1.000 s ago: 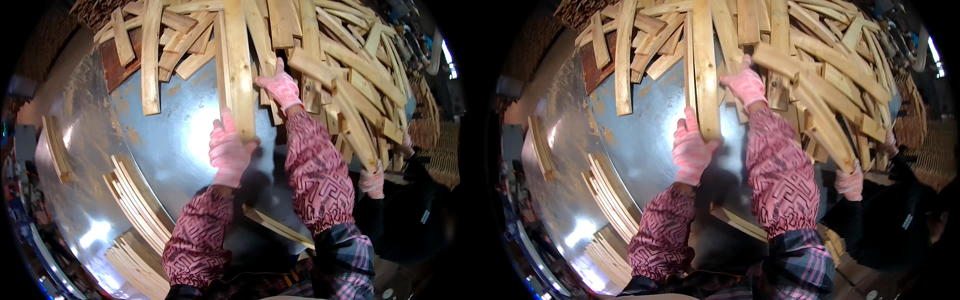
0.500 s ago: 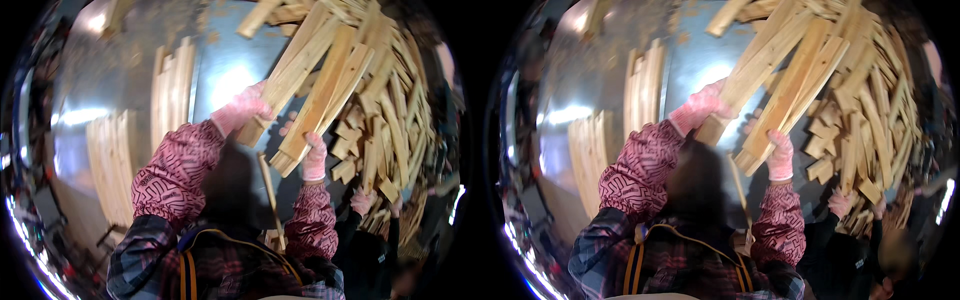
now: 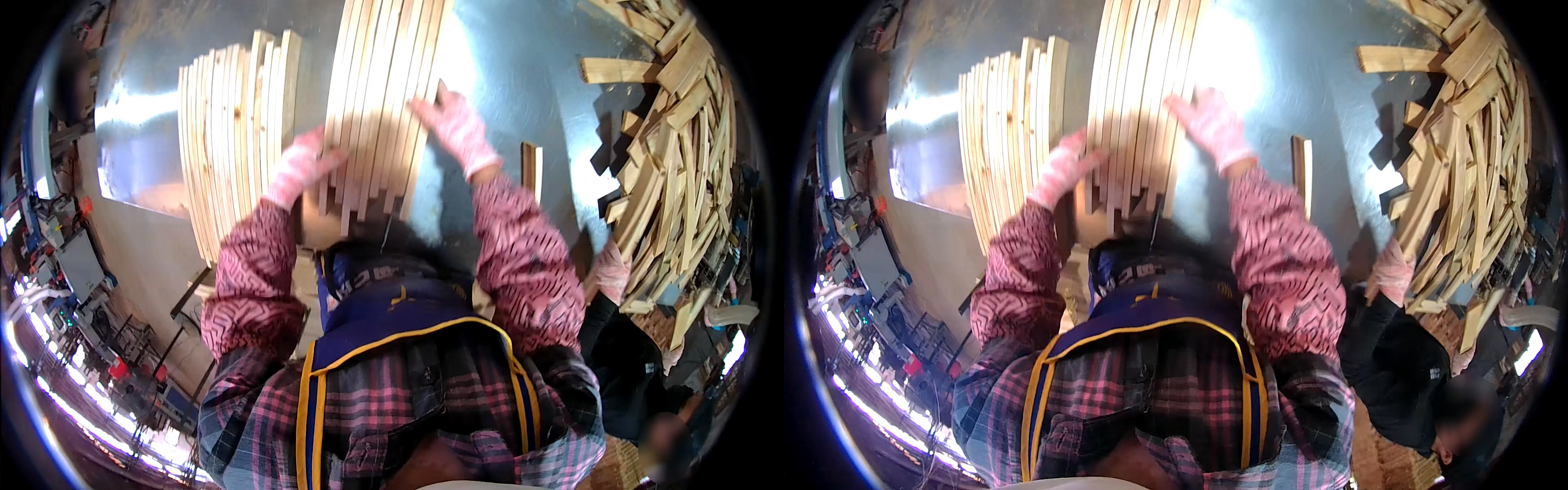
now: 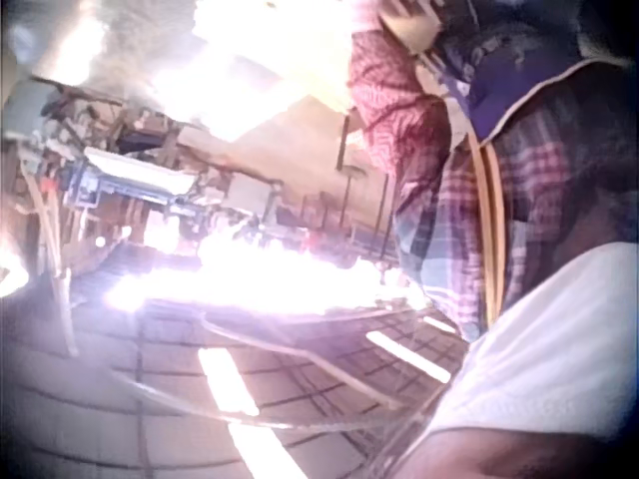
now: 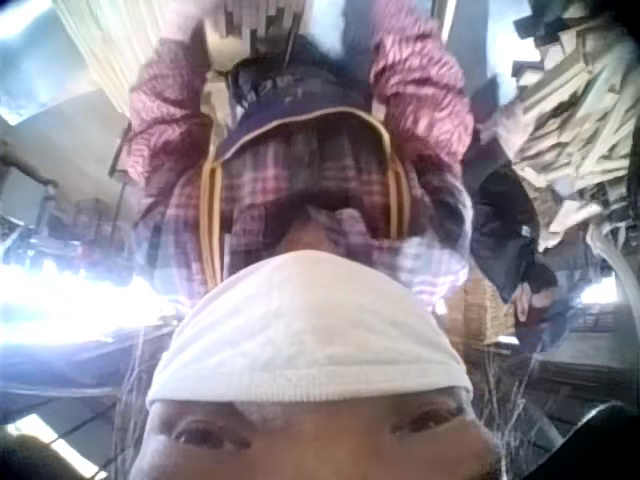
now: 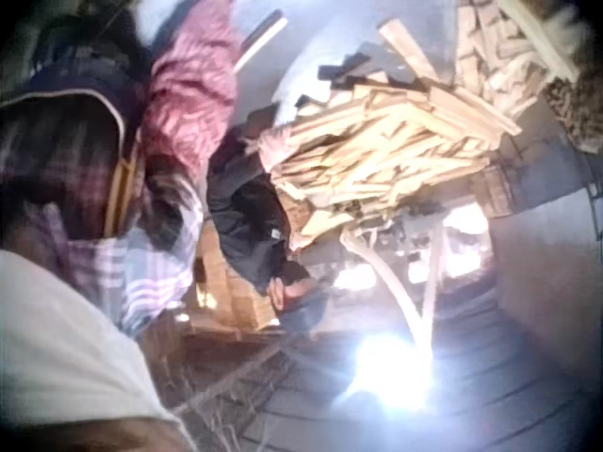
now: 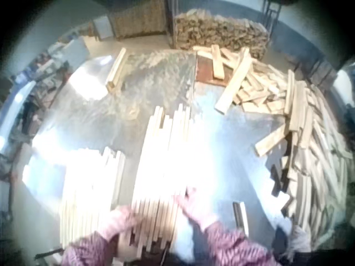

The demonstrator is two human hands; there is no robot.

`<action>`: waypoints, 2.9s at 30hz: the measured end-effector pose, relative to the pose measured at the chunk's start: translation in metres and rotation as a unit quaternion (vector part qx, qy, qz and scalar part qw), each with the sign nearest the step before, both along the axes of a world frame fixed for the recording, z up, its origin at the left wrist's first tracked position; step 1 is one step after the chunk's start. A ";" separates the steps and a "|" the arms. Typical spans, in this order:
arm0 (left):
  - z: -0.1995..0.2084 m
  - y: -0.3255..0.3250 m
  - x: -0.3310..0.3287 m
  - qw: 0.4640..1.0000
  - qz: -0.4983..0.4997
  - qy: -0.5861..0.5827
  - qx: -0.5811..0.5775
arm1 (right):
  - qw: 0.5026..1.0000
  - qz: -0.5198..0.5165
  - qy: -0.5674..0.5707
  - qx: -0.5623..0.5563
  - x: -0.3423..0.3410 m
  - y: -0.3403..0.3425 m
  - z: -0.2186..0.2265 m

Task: The person sorts a large pile of wooden slats on a metal table. They pick up individual pieces, inspect them, and arrange them into neat stacks. The person wears pink gloves and a plaid shirt while working in a workshop environment.

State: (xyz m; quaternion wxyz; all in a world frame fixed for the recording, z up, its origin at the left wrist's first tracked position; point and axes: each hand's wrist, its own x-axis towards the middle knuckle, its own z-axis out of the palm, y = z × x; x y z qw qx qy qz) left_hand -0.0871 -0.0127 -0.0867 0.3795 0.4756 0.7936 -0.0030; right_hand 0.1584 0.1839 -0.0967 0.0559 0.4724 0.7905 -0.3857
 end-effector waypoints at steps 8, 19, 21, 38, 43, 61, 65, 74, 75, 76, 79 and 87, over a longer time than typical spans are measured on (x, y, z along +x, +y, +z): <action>-0.034 0.167 -0.024 0.926 0.183 -0.026 0.329 | 0.997 -0.036 -0.020 0.065 -0.030 0.106 -0.048; 0.046 0.068 0.035 0.896 0.218 -0.271 0.276 | 0.990 -0.104 0.002 0.098 -0.016 0.107 -0.015; 0.096 0.075 0.023 0.863 0.211 -0.311 0.338 | 0.989 -0.103 0.015 0.106 -0.012 0.116 0.001; 0.045 0.102 -0.026 0.990 0.023 0.066 0.119 | 0.976 -0.067 0.108 0.180 -0.053 0.060 0.031; -0.025 0.038 0.023 0.988 -0.058 0.135 -0.041 | 0.962 0.136 0.124 0.202 0.016 -0.025 0.026; 0.008 -0.057 0.049 0.994 -0.012 0.110 0.001 | 0.998 -0.012 0.015 0.054 -0.028 -0.054 -0.049; 0.027 -0.028 0.052 0.989 -0.058 0.114 0.073 | 0.992 -0.109 0.045 -0.036 -0.030 -0.057 -0.068; 0.045 0.072 0.159 0.953 -0.235 -0.124 0.145 | 0.895 -0.329 -0.252 0.167 0.229 0.020 0.015; 0.023 0.081 0.174 0.959 -0.192 -0.193 0.080 | 0.908 -0.308 -0.274 0.082 0.265 0.016 -0.007; 0.010 0.094 0.190 0.949 -0.131 -0.281 0.064 | 0.919 -0.275 -0.283 -0.002 0.266 0.023 -0.003; -0.034 0.126 0.254 0.828 0.110 -0.543 0.088 | 0.950 -0.286 -0.021 -0.126 0.215 0.021 0.025; 0.067 0.225 0.174 0.824 0.379 -0.404 0.117 | 0.941 -0.142 -0.174 0.254 0.269 0.154 0.060</action>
